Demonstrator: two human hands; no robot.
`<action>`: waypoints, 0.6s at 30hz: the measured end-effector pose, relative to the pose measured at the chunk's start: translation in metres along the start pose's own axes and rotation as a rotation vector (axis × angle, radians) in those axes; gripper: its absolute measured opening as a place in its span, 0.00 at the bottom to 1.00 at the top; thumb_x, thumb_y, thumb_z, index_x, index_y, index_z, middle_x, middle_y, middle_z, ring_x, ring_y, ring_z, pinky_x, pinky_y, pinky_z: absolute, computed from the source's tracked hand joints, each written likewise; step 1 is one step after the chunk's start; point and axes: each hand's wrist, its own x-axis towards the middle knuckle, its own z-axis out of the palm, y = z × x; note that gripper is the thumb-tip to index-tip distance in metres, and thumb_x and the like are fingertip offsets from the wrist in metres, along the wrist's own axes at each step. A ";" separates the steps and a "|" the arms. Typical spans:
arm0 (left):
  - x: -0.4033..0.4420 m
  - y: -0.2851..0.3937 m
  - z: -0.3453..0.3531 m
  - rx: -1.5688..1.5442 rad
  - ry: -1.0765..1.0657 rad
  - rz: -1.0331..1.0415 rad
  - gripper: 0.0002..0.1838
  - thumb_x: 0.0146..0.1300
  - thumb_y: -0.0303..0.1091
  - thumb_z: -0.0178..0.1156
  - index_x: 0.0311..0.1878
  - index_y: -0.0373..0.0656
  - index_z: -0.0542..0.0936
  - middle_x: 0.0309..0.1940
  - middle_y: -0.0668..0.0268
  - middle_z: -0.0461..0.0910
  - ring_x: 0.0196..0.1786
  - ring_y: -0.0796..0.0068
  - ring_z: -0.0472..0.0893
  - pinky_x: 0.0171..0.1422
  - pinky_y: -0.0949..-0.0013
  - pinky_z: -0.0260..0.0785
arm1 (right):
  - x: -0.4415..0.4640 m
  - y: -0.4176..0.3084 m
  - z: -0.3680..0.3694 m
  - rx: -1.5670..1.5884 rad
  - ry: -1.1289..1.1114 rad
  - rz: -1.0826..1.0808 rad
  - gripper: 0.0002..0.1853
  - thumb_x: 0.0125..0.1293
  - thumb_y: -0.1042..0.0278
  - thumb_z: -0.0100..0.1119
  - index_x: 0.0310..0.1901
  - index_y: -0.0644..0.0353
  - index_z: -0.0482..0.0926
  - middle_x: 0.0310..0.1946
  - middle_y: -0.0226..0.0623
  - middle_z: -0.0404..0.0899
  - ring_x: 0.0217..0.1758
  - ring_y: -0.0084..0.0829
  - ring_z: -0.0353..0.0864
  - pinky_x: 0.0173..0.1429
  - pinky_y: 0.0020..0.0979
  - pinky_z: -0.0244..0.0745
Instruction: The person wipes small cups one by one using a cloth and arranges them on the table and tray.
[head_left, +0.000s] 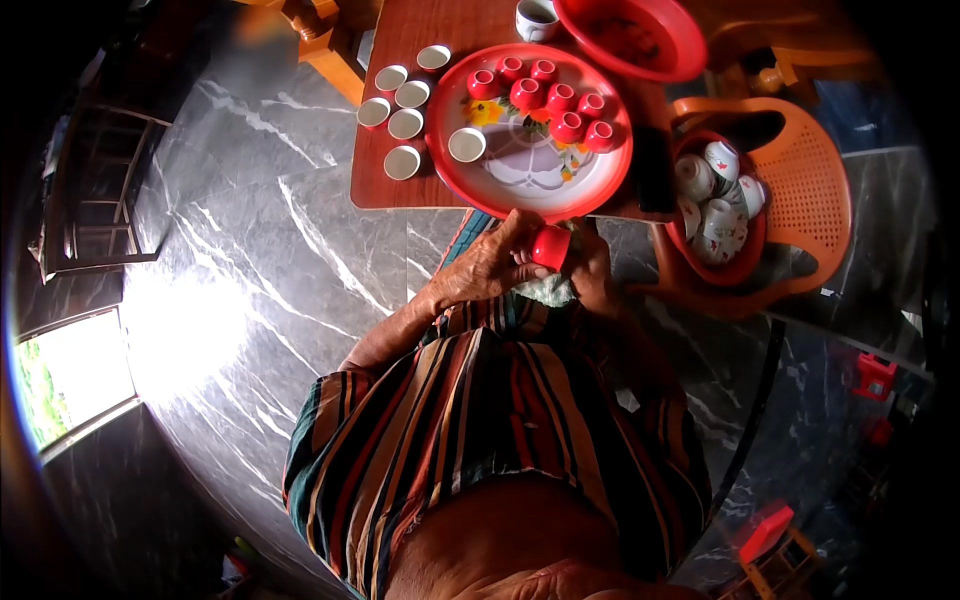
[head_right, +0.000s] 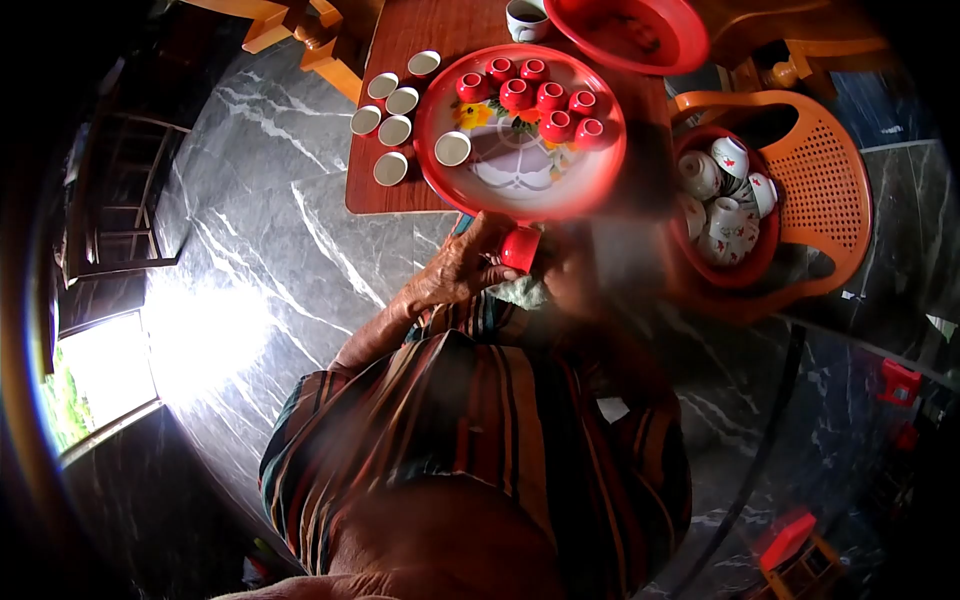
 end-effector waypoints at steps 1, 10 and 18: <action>0.001 0.001 0.000 -0.026 -0.007 0.027 0.32 0.59 0.43 0.69 0.59 0.38 0.65 0.41 0.56 0.79 0.39 0.61 0.81 0.41 0.65 0.75 | 0.001 -0.006 0.000 0.000 -0.002 0.000 0.32 0.53 0.69 0.64 0.62 0.61 0.69 0.55 0.47 0.74 0.57 0.42 0.73 0.62 0.41 0.65; 0.009 0.024 -0.012 -0.580 -0.140 -0.625 0.26 0.68 0.60 0.52 0.46 0.42 0.74 0.28 0.71 0.74 0.24 0.85 0.69 0.28 0.79 0.60 | 0.020 -0.089 -0.002 -0.679 0.081 -0.771 0.23 0.42 0.74 0.66 0.44 0.58 0.76 0.37 0.38 0.77 0.40 0.45 0.77 0.45 0.44 0.66; 0.006 -0.002 -0.006 -0.020 0.061 -0.156 0.28 0.59 0.49 0.68 0.50 0.36 0.71 0.30 0.59 0.73 0.35 0.65 0.76 0.41 0.63 0.69 | 0.024 -0.041 0.007 -0.071 -0.107 -0.088 0.14 0.55 0.71 0.63 0.44 0.57 0.79 0.42 0.40 0.80 0.43 0.35 0.81 0.46 0.39 0.70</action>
